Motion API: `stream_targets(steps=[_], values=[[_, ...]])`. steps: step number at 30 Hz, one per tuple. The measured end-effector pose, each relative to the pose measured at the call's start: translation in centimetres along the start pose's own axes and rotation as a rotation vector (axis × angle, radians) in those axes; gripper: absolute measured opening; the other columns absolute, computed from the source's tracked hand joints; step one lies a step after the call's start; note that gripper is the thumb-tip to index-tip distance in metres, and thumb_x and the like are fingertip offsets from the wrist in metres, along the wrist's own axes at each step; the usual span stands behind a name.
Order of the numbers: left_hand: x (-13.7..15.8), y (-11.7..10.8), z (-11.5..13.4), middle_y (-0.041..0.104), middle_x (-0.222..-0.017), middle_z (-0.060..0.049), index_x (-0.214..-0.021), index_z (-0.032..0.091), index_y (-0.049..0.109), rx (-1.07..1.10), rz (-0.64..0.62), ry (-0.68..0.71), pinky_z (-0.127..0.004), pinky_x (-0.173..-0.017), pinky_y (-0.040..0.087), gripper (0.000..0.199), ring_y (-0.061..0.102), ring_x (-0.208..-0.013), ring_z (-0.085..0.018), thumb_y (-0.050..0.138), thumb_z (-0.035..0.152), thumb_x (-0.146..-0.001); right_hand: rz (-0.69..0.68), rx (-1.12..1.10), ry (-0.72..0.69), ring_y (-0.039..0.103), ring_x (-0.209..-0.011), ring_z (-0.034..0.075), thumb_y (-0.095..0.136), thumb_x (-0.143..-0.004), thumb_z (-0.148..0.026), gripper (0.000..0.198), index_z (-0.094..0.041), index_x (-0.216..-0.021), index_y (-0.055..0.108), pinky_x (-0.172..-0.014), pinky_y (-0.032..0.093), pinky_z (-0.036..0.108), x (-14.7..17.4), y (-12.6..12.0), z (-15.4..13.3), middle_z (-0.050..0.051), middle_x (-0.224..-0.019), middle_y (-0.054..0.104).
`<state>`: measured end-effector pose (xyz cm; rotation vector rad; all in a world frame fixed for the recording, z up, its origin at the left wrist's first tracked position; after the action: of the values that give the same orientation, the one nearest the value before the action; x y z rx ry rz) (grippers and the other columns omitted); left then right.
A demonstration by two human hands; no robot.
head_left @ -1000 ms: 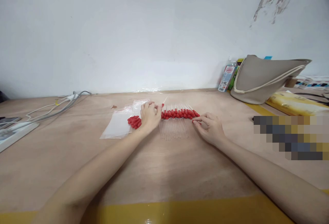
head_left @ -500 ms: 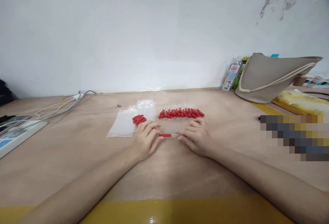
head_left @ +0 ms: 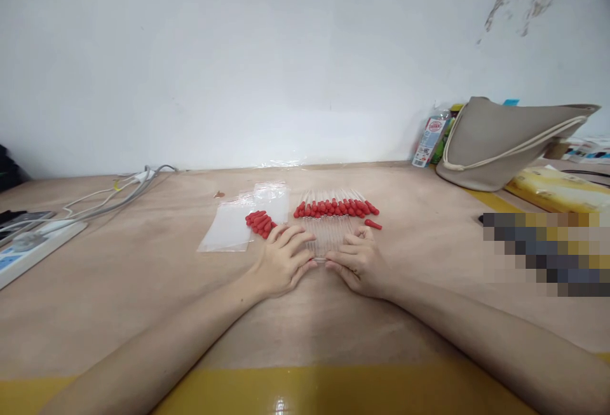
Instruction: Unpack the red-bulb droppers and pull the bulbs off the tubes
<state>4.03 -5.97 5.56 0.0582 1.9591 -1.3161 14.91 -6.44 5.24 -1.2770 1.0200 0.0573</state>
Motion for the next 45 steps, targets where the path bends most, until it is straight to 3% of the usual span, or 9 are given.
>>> stream_targets(steps=[10,14,18,21,26,33,36,40,45], values=[[0.7,-0.2,-0.6,0.061,-0.111,-0.003,-0.079,0.021,0.062,0.025,-0.115,-0.011,-0.044,-0.094,0.032,0.018,0.049,-0.106,-0.022,0.046,0.026,-0.086,0.009,0.097,-0.064,0.044,-0.060,0.011,0.045,-0.088,-0.026,0.020,-0.023,-0.086,0.065,-0.068,0.025,0.032,1.1,-0.4,0.2,-0.002,-0.059,0.060],[2.2,-1.0,-2.8,0.060,-0.111,-0.005,-0.080,0.021,0.061,-0.009,-0.087,-0.101,-0.042,-0.086,0.037,0.019,0.047,-0.104,-0.024,0.044,0.023,-0.087,0.111,0.112,0.099,0.050,-0.064,0.013,0.049,-0.085,-0.028,0.018,-0.024,-0.089,0.067,-0.070,0.026,0.032,2.1,-1.7,3.2,-0.001,-0.063,0.063],[2.7,-1.2,-4.4,0.056,-0.093,-0.007,-0.089,0.019,0.061,0.079,-0.025,-0.178,-0.030,-0.069,0.044,0.016,0.051,-0.080,-0.016,0.046,0.024,-0.087,0.201,0.242,0.297,0.057,-0.074,0.014,0.049,-0.084,-0.025,0.021,-0.022,-0.093,0.067,-0.073,0.026,0.032,2.8,-3.0,6.3,0.003,-0.077,0.068],[2.6,-1.8,-6.1,0.050,-0.087,-0.005,-0.101,0.019,0.058,0.165,0.085,-0.308,-0.026,-0.067,0.045,0.020,0.050,-0.076,-0.014,0.043,0.022,-0.089,0.201,0.330,0.377,0.058,-0.074,0.015,0.048,-0.082,-0.023,0.021,-0.020,-0.091,0.067,-0.071,0.026,0.032,3.1,-3.2,7.7,0.004,-0.081,0.069],[3.9,-3.0,-10.6,0.046,-0.090,-0.007,-0.110,0.017,0.057,0.108,0.226,-0.633,-0.033,-0.079,0.046,0.031,0.049,-0.088,-0.017,0.038,0.016,-0.086,0.146,0.387,0.425,0.058,-0.070,0.016,0.047,-0.081,-0.022,0.021,-0.021,-0.085,0.067,-0.070,0.025,0.032,3.3,-2.6,8.8,0.003,-0.076,0.069],[6.7,-3.0,-15.5,0.061,-0.090,-0.005,-0.105,0.017,0.059,0.208,0.383,-0.952,-0.032,-0.074,0.048,0.030,0.057,-0.079,-0.016,0.049,0.024,-0.078,0.050,0.344,0.400,0.057,-0.080,0.017,0.045,-0.083,-0.025,0.023,-0.023,-0.093,0.066,-0.073,0.023,0.033,3.0,-0.9,8.7,0.003,-0.082,0.069],[6.4,-2.7,-15.3,0.064,-0.088,-0.003,-0.104,0.018,0.059,0.223,0.381,-0.937,-0.029,-0.068,0.047,0.030,0.056,-0.074,-0.015,0.053,0.029,-0.077,0.014,0.331,0.382,0.056,-0.082,0.017,0.045,-0.085,-0.030,0.023,-0.023,-0.095,0.065,-0.073,0.022,0.034,2.8,-0.5,8.6,0.003,-0.086,0.068],[4.7,-2.3,-12.9,0.061,-0.083,-0.001,-0.103,0.019,0.056,0.226,0.304,-0.760,-0.026,-0.066,0.046,0.028,0.055,-0.069,-0.013,0.056,0.030,-0.078,-0.026,0.327,0.377,0.055,-0.081,0.017,0.047,-0.084,-0.041,0.027,-0.023,-0.096,0.064,-0.072,0.023,0.034,2.6,-0.5,8.3,0.003,-0.085,0.067],[3.2,-0.7,-10.8,0.056,-0.074,0.000,-0.078,0.019,0.054,0.085,0.158,-0.596,-0.026,-0.061,0.043,0.012,0.051,-0.064,-0.013,0.052,0.030,-0.082,-0.041,0.311,0.364,0.055,-0.081,0.018,0.047,-0.084,-0.046,0.033,-0.022,-0.100,0.063,-0.072,0.025,0.034,2.4,-0.6,8.0,0.004,-0.087,0.065]])
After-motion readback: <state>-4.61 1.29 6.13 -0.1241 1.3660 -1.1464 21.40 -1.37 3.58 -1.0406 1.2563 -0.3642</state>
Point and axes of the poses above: each hand's wrist, its own x-axis away from the middle knuckle, its own y-axis out of the palm, z = x × y, the point moved 8 cm from there along -x, towards the middle knuckle
